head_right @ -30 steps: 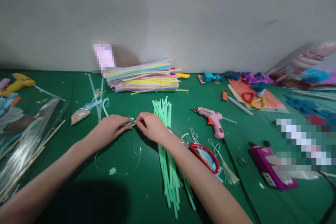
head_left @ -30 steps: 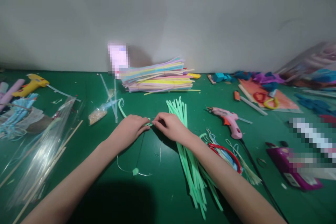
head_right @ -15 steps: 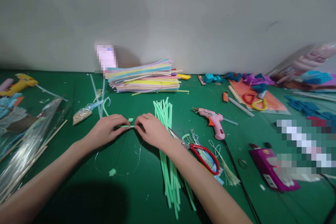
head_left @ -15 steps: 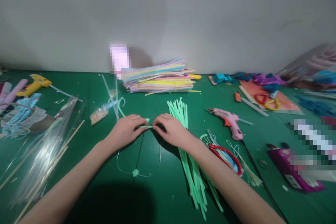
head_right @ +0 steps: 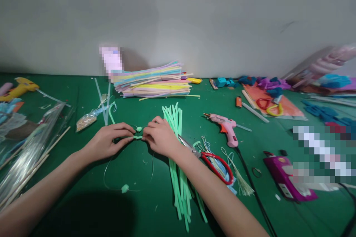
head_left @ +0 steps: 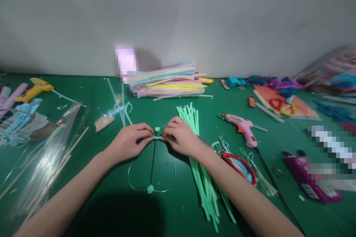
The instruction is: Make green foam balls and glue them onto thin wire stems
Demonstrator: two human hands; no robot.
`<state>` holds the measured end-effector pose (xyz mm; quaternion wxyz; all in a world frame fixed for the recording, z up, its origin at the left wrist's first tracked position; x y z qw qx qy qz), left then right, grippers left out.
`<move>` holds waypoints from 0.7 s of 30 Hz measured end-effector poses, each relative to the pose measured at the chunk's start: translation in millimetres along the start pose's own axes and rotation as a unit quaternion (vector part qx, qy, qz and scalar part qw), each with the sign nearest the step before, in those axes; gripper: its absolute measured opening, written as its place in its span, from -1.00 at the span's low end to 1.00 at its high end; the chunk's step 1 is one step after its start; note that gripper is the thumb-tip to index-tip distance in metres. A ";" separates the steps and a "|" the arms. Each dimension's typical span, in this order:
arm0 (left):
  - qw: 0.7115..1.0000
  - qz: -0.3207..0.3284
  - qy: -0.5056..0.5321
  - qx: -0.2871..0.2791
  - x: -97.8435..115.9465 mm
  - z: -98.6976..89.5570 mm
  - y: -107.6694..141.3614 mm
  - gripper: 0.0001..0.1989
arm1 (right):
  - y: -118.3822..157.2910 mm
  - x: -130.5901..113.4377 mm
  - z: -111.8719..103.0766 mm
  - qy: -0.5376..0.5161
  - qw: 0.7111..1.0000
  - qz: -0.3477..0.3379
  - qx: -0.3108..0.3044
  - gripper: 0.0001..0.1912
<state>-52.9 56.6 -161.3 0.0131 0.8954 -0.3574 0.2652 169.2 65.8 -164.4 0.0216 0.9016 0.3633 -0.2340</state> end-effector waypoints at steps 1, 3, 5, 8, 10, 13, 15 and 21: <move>1.000 0.003 -0.005 -0.004 1.0 -0.4 1.2 -0.79 | 0.9 -0.6 -0.2 0.000 1.000 0.001 -0.001 -0.89; 1.000 0.009 -0.014 -0.016 3.1 -1.1 2.3 -0.79 | 2.4 -1.9 -0.6 0.000 1.000 0.003 -0.003 -0.89; 0.999 0.018 -0.021 -0.030 4.7 -1.5 1.8 -0.79 | 4.1 -3.2 -1.3 0.002 1.000 0.005 -0.005 -0.87; 0.998 0.028 -0.027 -0.047 5.4 -1.3 0.7 -0.79 | 7.7 -5.2 -2.8 0.006 1.000 0.006 -0.008 -0.83; 0.998 0.030 -0.032 -0.055 5.3 -1.4 1.3 -0.79 | 10.4 -5.9 -3.6 0.011 1.000 0.004 -0.009 -0.81; 0.997 0.025 -0.049 -0.062 6.1 -3.9 2.3 -0.78 | 13.4 -5.2 -4.1 0.018 1.000 0.008 -0.002 -0.84; 0.995 0.017 -0.066 -0.066 8.1 -6.9 0.8 -0.77 | 13.7 -4.0 -3.9 0.020 1.000 0.013 0.006 -0.90; 0.991 0.019 -0.095 -0.092 13.8 -9.8 -16.3 -0.78 | 9.0 -2.7 -2.9 -0.002 1.000 -0.003 0.020 -0.93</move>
Point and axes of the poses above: each hand's wrist, its own y-axis away from the middle knuckle, its own z-axis out of the palm, x = y × z, the point moved 1 cm from there along -y, towards the middle knuckle, and after that the axes turned 4 degrees about -x, right-handed, at the moved point
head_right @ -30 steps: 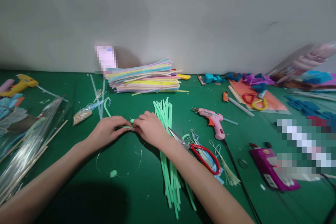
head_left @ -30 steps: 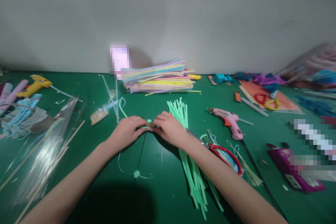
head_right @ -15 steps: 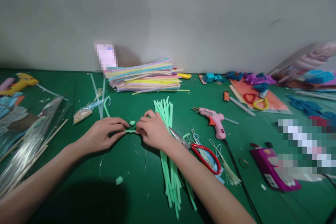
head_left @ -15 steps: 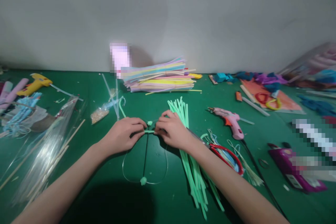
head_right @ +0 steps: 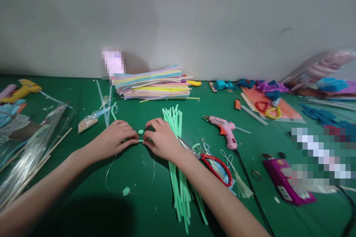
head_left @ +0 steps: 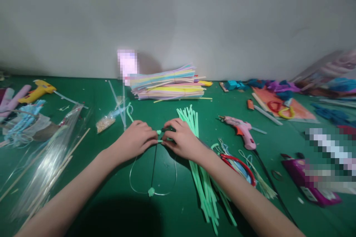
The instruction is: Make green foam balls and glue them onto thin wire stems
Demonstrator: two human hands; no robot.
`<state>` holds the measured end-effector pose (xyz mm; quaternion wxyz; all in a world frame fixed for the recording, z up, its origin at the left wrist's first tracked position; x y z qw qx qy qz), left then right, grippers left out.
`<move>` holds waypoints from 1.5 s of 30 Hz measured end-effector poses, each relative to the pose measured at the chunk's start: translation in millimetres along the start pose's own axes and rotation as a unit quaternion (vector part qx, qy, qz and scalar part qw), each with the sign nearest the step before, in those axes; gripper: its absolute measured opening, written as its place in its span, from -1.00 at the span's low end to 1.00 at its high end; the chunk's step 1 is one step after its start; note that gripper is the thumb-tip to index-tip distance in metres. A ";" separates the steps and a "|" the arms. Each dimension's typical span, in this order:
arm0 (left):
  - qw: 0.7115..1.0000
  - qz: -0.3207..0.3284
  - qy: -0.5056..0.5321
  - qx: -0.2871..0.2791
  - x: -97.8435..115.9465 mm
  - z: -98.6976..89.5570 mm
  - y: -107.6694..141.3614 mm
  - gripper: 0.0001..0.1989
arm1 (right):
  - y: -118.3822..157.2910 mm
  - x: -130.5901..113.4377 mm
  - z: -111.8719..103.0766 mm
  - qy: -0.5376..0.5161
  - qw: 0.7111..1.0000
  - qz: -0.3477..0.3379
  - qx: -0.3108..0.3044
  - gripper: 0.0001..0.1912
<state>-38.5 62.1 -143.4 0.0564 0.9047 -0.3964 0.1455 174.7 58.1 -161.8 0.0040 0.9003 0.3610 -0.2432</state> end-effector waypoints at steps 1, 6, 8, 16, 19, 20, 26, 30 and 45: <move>1.000 0.000 -0.001 0.000 -0.4 0.3 -2.3 -0.78 | -0.6 0.3 0.3 -0.008 1.000 -0.001 0.005 -0.91; 1.000 0.006 0.019 0.017 -4.9 3.1 -4.5 -0.80 | -3.0 5.1 3.5 -0.064 0.998 -0.010 0.005 -0.93; 0.999 0.016 0.039 0.005 -6.1 3.8 -4.5 -0.83 | -4.5 7.2 4.7 -0.084 0.996 -0.009 0.008 -0.95; 0.996 0.029 0.086 -0.005 -11.2 -1.7 -13.0 -0.86 | -8.7 7.9 2.1 -0.132 0.991 0.000 0.026 -0.88; 0.994 0.034 0.104 -0.006 -14.9 -4.6 -14.0 -0.86 | -8.7 6.0 -0.1 -0.145 0.989 0.005 0.021 -0.86; 0.993 0.035 0.110 -0.005 -16.0 -5.5 -14.1 -0.86 | -8.6 5.3 -0.9 -0.149 0.989 0.007 0.020 -0.85; 0.990 0.024 0.133 0.029 -18.4 -10.7 -13.9 -0.89 | -8.8 1.3 -4.2 -0.174 0.984 0.009 0.030 -0.81; 0.986 -0.028 0.122 0.115 -12.1 -12.2 -5.5 -0.83 | -6.1 0.4 -11.1 -0.186 0.979 0.019 0.077 -0.83; 0.942 -0.211 0.216 0.148 84.9 -58.7 8.5 -0.64 | 13.4 -54.0 -79.1 -0.177 0.951 -0.034 0.252 -0.91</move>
Point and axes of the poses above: each hand's wrist, its own y-axis away from the middle knuckle, its own z-axis out of the palm, x = y × z, the point moved 1 cm from there along -y, towards the middle knuckle, and after that the axes turned 4 degrees about -x, right-handed, at the moved point
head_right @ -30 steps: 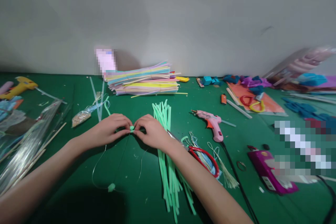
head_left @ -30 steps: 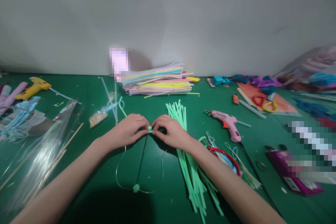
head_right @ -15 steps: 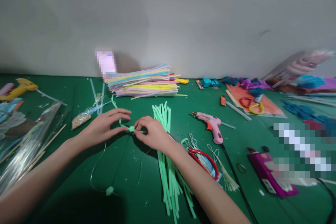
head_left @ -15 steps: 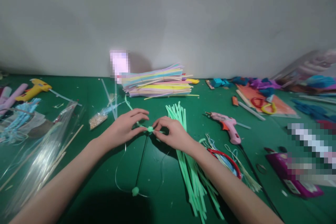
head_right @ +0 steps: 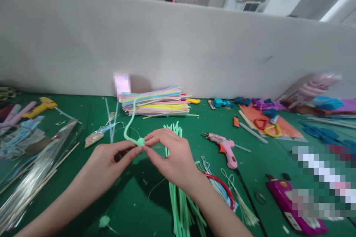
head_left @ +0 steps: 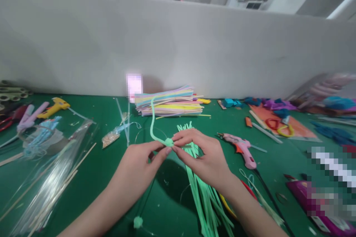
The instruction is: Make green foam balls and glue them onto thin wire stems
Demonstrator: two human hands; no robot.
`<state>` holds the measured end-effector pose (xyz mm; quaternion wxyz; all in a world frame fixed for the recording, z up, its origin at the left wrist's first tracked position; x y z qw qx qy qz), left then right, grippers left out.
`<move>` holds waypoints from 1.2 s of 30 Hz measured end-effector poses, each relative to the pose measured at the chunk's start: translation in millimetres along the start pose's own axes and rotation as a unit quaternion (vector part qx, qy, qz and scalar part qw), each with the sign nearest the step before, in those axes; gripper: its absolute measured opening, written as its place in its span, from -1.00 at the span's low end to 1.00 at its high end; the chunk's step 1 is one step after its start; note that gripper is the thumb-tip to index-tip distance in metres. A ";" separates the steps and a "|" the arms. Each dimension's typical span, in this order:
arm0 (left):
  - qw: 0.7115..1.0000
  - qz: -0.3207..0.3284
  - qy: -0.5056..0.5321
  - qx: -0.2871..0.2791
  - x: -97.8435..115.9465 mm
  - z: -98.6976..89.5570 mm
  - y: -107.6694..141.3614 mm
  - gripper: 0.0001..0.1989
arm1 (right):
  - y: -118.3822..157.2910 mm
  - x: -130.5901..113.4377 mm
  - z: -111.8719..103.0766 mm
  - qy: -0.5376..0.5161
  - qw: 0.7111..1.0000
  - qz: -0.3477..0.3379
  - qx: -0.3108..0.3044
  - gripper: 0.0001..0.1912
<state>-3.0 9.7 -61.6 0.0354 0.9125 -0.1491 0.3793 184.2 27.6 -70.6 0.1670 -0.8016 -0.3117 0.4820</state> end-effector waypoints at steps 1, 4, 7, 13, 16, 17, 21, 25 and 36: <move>0.999 -0.007 0.041 0.005 3.4 -1.8 -1.0 -0.65 | -1.8 -4.2 -2.5 0.007 1.000 -0.009 0.005 -0.90; 0.986 0.015 0.160 0.035 11.2 -12.6 -7.4 -0.78 | -6.8 -14.5 -8.3 0.038 0.998 -0.056 0.011 -0.88; 0.980 0.069 0.175 0.063 19.1 -28.1 -16.6 -0.85 | -11.4 -22.1 -9.7 0.108 0.984 -0.127 0.062 -0.78; 0.988 0.093 0.113 0.056 29.8 -43.1 -29.2 -0.82 | -16.5 -27.0 -3.9 0.233 0.950 -0.172 0.114 -0.73; 0.990 0.094 0.079 0.076 30.2 -44.2 -27.2 -0.80 | -15.6 -28.8 -4.9 0.204 0.965 -0.142 0.085 -0.81; 0.990 0.091 0.076 0.073 30.1 -44.7 -25.2 -0.80 | -15.0 -30.6 -6.0 0.189 0.970 -0.129 0.077 -0.83; 0.992 0.084 0.057 0.072 32.9 -49.2 -12.3 -0.80 | -12.0 -45.0 -14.2 0.146 0.982 -0.106 0.063 -0.81; 0.989 0.107 0.052 0.085 39.2 -54.7 0.8 -0.83 | -10.3 -59.3 -25.2 0.116 0.989 -0.086 0.041 -0.80; 0.987 0.139 0.084 0.009 39.1 -61.4 9.7 -0.88 | -14.8 -45.4 -35.6 -0.140 0.984 0.058 -0.091 -0.88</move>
Point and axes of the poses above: each hand's wrist, its own y-axis away from the middle knuckle, its own z-axis out of the palm, x = y × z, the point moved 1 cm from there along -y, towards the middle knuckle, and after that the axes turned 4 degrees about -x, right-handed, at the moved point
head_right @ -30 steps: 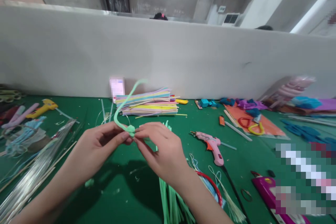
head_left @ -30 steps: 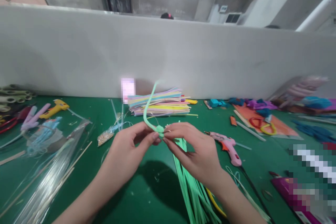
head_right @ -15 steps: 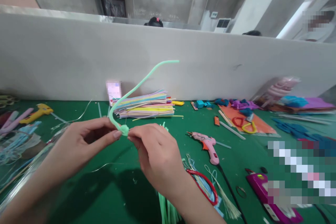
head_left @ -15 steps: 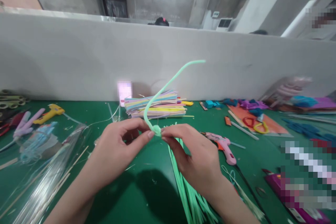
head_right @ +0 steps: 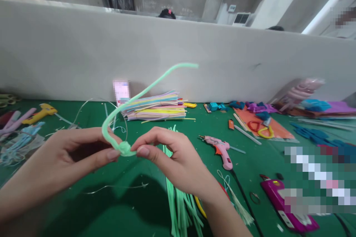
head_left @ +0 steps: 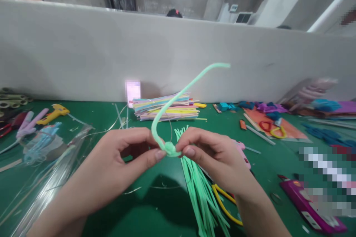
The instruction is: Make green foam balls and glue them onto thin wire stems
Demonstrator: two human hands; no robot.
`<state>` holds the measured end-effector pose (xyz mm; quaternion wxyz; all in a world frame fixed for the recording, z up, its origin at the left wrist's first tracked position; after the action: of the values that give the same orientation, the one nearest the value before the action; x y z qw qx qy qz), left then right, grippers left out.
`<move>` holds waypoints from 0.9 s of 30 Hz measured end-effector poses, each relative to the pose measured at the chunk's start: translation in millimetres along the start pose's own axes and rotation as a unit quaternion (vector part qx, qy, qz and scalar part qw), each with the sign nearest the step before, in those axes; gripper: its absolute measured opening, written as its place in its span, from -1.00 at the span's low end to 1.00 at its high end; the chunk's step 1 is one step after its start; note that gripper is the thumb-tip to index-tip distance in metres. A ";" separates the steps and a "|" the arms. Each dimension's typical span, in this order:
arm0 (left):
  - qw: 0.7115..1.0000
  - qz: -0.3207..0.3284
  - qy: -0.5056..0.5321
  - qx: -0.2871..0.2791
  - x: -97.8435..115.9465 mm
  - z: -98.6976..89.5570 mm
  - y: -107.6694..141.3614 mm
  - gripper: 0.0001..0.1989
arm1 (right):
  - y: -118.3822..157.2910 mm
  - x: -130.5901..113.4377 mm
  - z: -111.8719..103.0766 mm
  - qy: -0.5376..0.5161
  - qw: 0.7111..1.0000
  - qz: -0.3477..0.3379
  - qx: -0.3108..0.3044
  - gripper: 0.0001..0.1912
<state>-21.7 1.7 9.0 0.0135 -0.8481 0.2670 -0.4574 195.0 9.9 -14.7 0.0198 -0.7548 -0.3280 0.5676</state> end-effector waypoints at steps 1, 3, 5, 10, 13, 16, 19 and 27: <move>1.000 0.001 0.003 0.004 -0.2 1.1 0.0 -0.89 | -0.2 1.8 -0.2 -0.010 1.000 0.003 -0.004 -0.86; 1.000 0.010 0.005 0.009 0.3 3.9 0.0 -0.95 | 0.0 3.6 -0.3 -0.018 1.000 0.006 -0.009 -0.85; 0.999 0.034 -0.006 0.019 2.2 6.1 0.1 -0.98 | 0.4 2.8 0.1 -0.013 1.000 0.010 -0.010 -0.85; 0.998 0.043 -0.029 0.042 5.6 5.3 -1.2 -0.90 | 1.1 -4.4 -0.8 0.022 1.000 -0.015 -0.015 -0.95; 0.999 0.027 0.009 0.016 3.3 3.4 -2.3 -0.88 | 1.5 -9.1 -2.9 0.048 0.997 -0.054 -0.017 -0.93; 0.999 0.010 0.032 0.005 1.0 3.1 -2.5 -0.91 | 2.1 -12.5 -4.4 0.051 0.997 -0.063 -0.003 -0.93; 0.999 0.004 0.050 -0.003 2.5 3.9 -1.6 -0.91 | 2.3 -11.8 -3.9 0.004 0.999 -0.031 0.003 -0.94; 0.982 -0.018 0.181 -0.048 4.5 6.1 -1.6 -0.88 | -3.3 13.2 8.5 -0.347 0.928 0.073 -0.118 -0.92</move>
<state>-14.2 -0.4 9.3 -0.0836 -0.7557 0.2716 -0.5901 187.9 16.4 -27.5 -0.2256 -0.5296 -0.3230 0.7512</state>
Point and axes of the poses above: each hand's wrist, its own y-axis away from the middle knuckle, its own z-axis out of the palm, x = y × z, the point moved 1 cm from there along -y, towards the middle knuckle, and after that the axes turned 4 degrees about -x, right-handed, at the moved point
